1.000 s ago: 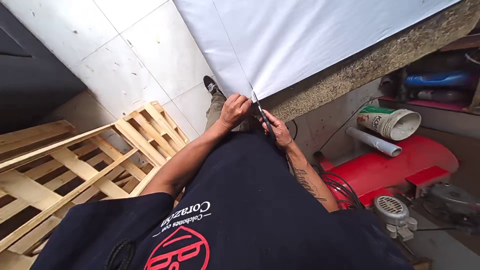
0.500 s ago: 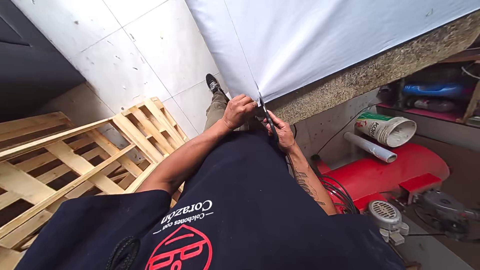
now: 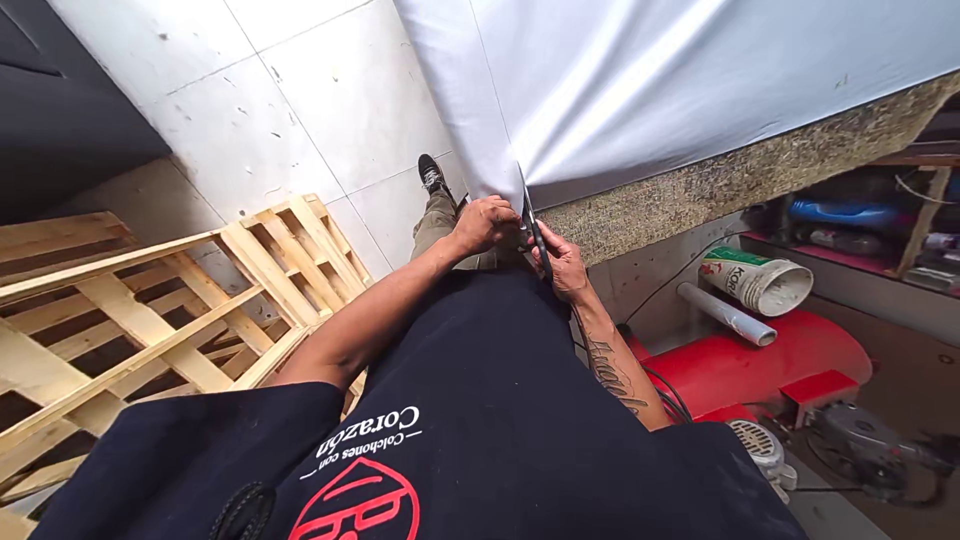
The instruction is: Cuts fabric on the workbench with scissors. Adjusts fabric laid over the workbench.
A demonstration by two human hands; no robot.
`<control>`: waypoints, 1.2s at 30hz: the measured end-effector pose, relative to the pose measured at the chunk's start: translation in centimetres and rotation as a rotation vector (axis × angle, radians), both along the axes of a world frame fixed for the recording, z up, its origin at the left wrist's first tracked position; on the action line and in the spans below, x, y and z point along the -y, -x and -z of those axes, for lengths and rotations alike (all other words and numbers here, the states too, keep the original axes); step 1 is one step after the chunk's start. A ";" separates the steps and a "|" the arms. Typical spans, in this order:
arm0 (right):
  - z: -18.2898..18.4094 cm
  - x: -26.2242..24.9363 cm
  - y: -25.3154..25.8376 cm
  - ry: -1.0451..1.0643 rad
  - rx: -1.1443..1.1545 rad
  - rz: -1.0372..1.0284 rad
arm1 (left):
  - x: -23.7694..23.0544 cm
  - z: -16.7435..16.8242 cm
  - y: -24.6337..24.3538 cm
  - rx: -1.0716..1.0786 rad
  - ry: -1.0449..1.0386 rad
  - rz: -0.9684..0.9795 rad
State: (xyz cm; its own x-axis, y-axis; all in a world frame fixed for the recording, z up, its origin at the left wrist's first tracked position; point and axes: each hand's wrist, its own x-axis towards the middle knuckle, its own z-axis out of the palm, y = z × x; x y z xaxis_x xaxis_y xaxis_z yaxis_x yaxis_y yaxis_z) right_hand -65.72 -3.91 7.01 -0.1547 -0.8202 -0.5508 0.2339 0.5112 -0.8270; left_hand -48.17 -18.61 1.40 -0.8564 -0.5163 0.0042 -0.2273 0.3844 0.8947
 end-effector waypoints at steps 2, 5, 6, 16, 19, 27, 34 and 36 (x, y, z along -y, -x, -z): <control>-0.1 -0.3 0.1 -0.013 -0.011 0.005 | 0.2 0.2 -0.1 -0.020 -0.020 0.010; -0.3 0.6 0.0 -0.023 0.008 -0.007 | 0.3 0.3 -0.2 -0.038 -0.047 0.027; -0.3 1.5 0.0 -0.017 0.016 -0.003 | 0.3 0.4 -0.2 -0.043 -0.046 0.034; 0.0 4.0 0.1 0.000 0.037 -0.013 | 1.0 0.7 -0.4 -0.018 -0.108 0.106; 0.0 6.5 0.0 0.021 0.013 -0.027 | 1.2 0.7 -0.4 -0.015 -0.134 0.116; -0.2 8.1 -0.2 0.029 0.022 -0.021 | 1.7 0.9 -0.5 -0.024 -0.117 0.153; 0.1 11.0 -0.6 0.065 0.000 0.001 | 2.6 0.9 -0.4 -0.051 -0.133 0.182; 0.1 11.2 -0.6 0.065 0.001 0.005 | 2.6 1.0 -0.4 -0.059 -0.129 0.184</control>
